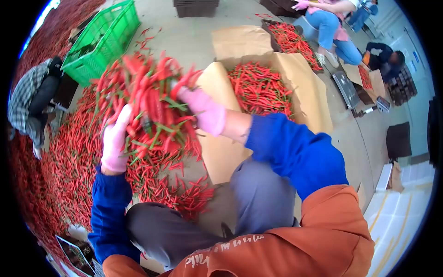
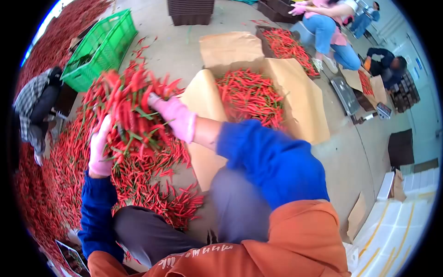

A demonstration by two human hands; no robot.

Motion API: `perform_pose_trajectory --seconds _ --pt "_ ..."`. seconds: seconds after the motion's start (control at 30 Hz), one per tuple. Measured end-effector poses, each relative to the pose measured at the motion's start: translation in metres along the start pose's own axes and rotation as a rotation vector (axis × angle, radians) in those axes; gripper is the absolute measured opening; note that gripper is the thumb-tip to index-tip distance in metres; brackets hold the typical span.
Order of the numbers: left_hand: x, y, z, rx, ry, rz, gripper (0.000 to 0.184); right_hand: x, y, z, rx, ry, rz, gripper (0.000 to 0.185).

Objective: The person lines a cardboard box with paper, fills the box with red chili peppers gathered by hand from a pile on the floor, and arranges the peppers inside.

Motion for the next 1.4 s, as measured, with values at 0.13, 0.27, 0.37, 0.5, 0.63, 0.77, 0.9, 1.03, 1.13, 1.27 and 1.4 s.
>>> perform_pose_trajectory --seconds 0.13,0.27,0.37,0.5,0.63,0.77,0.9,1.03,1.13,1.27,1.4 --pt "-0.052 -0.125 0.025 -0.093 0.046 0.407 0.027 0.073 0.091 0.055 0.005 0.232 -0.225 0.026" --pt "-0.095 -0.244 0.078 -0.016 0.158 0.707 0.034 0.13 0.188 0.065 -0.071 0.245 -0.638 0.031" --pt "-0.122 -0.301 0.116 -0.571 -0.028 0.523 0.046 0.171 0.236 0.05 0.102 0.085 -0.882 0.042" --pt "-0.178 -0.333 0.188 -0.594 -0.067 0.644 0.056 0.232 0.283 0.033 0.551 -0.285 -0.812 0.052" --pt "-0.2 -0.323 0.174 -0.885 -0.333 0.598 0.049 0.256 0.266 0.104 1.617 -0.27 -0.966 0.042" --pt "-0.207 -0.274 0.134 -0.816 -0.416 0.48 0.047 0.179 0.291 0.113 1.993 -0.083 -0.786 0.058" --pt "-0.196 -0.193 0.091 -0.823 -0.332 0.361 0.049 0.077 0.3 0.099 1.861 -0.235 -0.635 0.081" --pt "-0.187 -0.096 0.076 -0.83 -0.227 0.311 0.049 0.068 0.268 0.067 2.074 -0.228 -0.467 0.083" --pt "-0.167 -0.014 0.067 -0.845 -0.16 0.219 0.051 0.122 0.249 0.033 2.143 -0.097 -0.308 0.071" --pt "-0.125 0.111 0.077 -0.834 -0.079 0.002 0.05 0.178 0.23 0.004 2.127 -0.227 -0.099 0.062" --pt "-0.036 0.21 0.067 -0.932 -0.071 -0.295 0.047 0.163 0.202 0.039 2.14 -0.613 -0.084 0.067"
Point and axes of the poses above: each hand's wrist, its own x-axis away from the middle knuckle, its own y-axis out of the back of the hand, z = x × y, the point moved 3 cm from there along -x, towards the middle knuckle, and after that the axes turned 5 degrees about -y, right-handed, at the moved point
